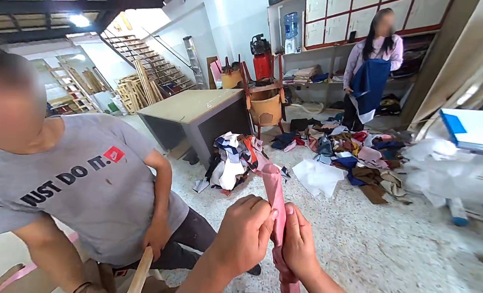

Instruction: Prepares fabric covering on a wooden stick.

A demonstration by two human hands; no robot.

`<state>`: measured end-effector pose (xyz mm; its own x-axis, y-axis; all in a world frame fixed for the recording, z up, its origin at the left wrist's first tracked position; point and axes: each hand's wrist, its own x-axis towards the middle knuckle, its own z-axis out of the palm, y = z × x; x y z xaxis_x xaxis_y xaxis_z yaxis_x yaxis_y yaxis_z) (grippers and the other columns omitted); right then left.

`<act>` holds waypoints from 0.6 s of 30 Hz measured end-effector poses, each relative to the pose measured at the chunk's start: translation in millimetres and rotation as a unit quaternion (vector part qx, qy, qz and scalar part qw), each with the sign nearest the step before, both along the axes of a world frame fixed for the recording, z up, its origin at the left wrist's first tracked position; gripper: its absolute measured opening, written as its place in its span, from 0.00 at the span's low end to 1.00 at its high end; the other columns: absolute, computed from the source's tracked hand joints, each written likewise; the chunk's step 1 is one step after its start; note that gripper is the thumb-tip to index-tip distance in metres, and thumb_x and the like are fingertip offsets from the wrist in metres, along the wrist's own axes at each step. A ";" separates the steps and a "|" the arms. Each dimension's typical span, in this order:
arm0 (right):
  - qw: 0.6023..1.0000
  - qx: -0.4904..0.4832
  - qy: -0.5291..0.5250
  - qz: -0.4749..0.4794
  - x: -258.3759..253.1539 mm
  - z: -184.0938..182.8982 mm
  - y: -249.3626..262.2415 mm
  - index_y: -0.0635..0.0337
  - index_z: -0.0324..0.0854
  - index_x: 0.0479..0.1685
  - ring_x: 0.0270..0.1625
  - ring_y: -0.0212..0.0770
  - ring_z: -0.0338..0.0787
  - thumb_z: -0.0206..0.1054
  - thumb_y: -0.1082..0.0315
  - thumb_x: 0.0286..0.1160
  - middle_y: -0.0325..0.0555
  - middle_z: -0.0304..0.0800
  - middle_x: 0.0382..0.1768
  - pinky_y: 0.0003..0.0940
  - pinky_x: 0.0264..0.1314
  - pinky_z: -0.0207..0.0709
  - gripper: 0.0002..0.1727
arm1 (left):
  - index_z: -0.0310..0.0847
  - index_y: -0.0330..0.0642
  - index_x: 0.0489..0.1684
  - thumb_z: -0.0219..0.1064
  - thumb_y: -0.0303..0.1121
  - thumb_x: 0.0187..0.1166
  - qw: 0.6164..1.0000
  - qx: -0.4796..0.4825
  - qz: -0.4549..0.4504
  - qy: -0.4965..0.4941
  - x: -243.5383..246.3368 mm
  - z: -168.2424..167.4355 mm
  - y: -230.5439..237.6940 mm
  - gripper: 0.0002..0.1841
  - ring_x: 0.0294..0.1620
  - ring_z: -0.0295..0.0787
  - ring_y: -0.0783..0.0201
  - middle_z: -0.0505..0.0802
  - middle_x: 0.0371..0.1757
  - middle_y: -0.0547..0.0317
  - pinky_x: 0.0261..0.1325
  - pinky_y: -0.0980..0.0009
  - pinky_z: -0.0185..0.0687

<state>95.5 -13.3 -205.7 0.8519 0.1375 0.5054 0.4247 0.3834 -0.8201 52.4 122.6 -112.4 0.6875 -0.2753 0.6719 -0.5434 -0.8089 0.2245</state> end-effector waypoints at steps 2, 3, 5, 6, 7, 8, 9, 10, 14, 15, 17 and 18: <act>0.998 0.006 0.006 0.069 -0.9 5.7 -5.7 0.57 0.79 0.40 0.25 0.32 0.84 0.40 0.51 0.97 0.38 0.82 0.23 0.30 0.28 0.82 0.26 | 0.80 0.44 0.25 0.53 0.43 0.92 1.000 0.008 -0.009 -0.004 -7.7 5.9 3.9 0.21 0.32 0.85 0.67 0.85 0.26 0.61 0.39 0.70 0.84; 0.995 0.004 -0.005 0.095 3.2 15.7 -6.9 0.57 0.80 0.43 0.29 0.31 0.85 0.39 0.49 0.97 0.38 0.84 0.27 0.30 0.33 0.83 0.28 | 0.80 0.43 0.25 0.54 0.42 0.91 1.000 0.013 -0.015 -0.007 -9.3 13.9 6.4 0.21 0.33 0.85 0.66 0.86 0.27 0.60 0.41 0.69 0.85; 0.992 -0.031 -0.068 0.106 15.4 49.7 -9.9 0.55 0.82 0.61 0.44 0.29 0.91 0.37 0.38 0.93 0.36 0.91 0.41 0.31 0.50 0.88 0.35 | 0.80 0.42 0.25 0.54 0.40 0.91 0.999 0.011 -0.029 -0.018 -8.4 31.4 7.0 0.20 0.33 0.85 0.65 0.86 0.27 0.59 0.42 0.67 0.85; 0.990 -0.055 -0.086 0.097 20.0 69.5 -10.6 0.52 0.81 0.64 0.45 0.28 0.91 0.37 0.35 0.91 0.35 0.92 0.42 0.31 0.51 0.88 0.36 | 0.80 0.43 0.25 0.54 0.40 0.91 0.999 0.005 -0.028 -0.022 -8.1 38.2 4.8 0.20 0.33 0.86 0.65 0.86 0.27 0.60 0.41 0.67 0.85; 0.990 -0.070 -0.090 0.084 24.3 88.8 -8.7 0.50 0.82 0.63 0.40 0.31 0.91 0.38 0.37 0.92 0.36 0.91 0.38 0.33 0.44 0.88 0.33 | 0.80 0.43 0.24 0.54 0.40 0.90 0.999 -0.009 -0.017 -0.033 -7.4 45.1 2.4 0.20 0.31 0.84 0.67 0.85 0.26 0.61 0.38 0.69 0.84; 0.991 -0.072 -0.083 0.070 27.1 107.1 -4.1 0.48 0.83 0.59 0.33 0.33 0.89 0.40 0.40 0.93 0.38 0.88 0.32 0.33 0.35 0.86 0.29 | 0.80 0.45 0.23 0.55 0.40 0.89 0.998 -0.023 0.003 -0.051 -5.5 54.1 0.4 0.19 0.29 0.82 0.71 0.83 0.24 0.64 0.34 0.72 0.83; 0.994 -0.066 -0.068 0.054 27.9 122.1 1.3 0.49 0.83 0.54 0.28 0.35 0.87 0.42 0.45 0.94 0.40 0.86 0.27 0.33 0.28 0.84 0.26 | 0.79 0.47 0.22 0.56 0.40 0.88 0.997 -0.032 0.028 -0.071 -2.2 63.3 -1.3 0.18 0.26 0.80 0.74 0.82 0.24 0.67 0.30 0.76 0.80; 0.996 -0.062 -0.048 0.033 27.8 131.3 5.7 0.49 0.83 0.52 0.25 0.36 0.86 0.42 0.47 0.95 0.41 0.84 0.26 0.33 0.24 0.82 0.24 | 0.79 0.48 0.22 0.57 0.39 0.86 0.995 -0.036 0.049 -0.082 2.2 69.4 -3.5 0.17 0.25 0.78 0.76 0.81 0.23 0.69 0.28 0.78 0.78; 0.998 -0.052 -0.009 -0.038 26.0 125.2 15.0 0.49 0.83 0.47 0.20 0.37 0.84 0.41 0.45 0.95 0.41 0.83 0.22 0.32 0.17 0.79 0.27 | 0.78 0.49 0.22 0.57 0.39 0.86 0.994 -0.059 0.073 -0.048 11.6 61.0 -6.0 0.16 0.22 0.76 0.77 0.79 0.22 0.71 0.24 0.78 0.76; 0.998 -0.045 -0.012 -0.044 25.7 122.5 16.8 0.49 0.83 0.46 0.20 0.36 0.84 0.41 0.45 0.95 0.41 0.83 0.22 0.32 0.18 0.78 0.27 | 0.78 0.50 0.22 0.57 0.39 0.86 0.995 -0.066 0.068 -0.042 11.8 57.2 -5.5 0.17 0.23 0.76 0.77 0.79 0.22 0.71 0.24 0.78 0.75; 0.997 -0.049 -0.002 -0.057 27.2 108.2 21.0 0.50 0.82 0.44 0.22 0.36 0.83 0.40 0.45 0.95 0.40 0.82 0.22 0.32 0.20 0.78 0.27 | 0.78 0.50 0.22 0.57 0.40 0.87 0.995 -0.073 0.066 -0.019 13.7 43.0 -4.2 0.17 0.22 0.76 0.76 0.79 0.21 0.72 0.25 0.77 0.76; 0.996 -0.060 0.008 -0.063 28.5 94.9 23.2 0.50 0.83 0.44 0.23 0.35 0.85 0.39 0.46 0.95 0.39 0.83 0.23 0.33 0.23 0.80 0.28 | 0.79 0.49 0.22 0.57 0.40 0.86 0.995 -0.073 0.067 0.005 14.6 32.2 -3.2 0.18 0.23 0.78 0.73 0.80 0.21 0.69 0.26 0.73 0.78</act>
<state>124.0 10.0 -110.8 0.8741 0.0877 0.4777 0.4492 0.2277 -0.8639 67.0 119.4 -80.2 0.7189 -0.0810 0.6904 -0.4302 -0.8320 0.3503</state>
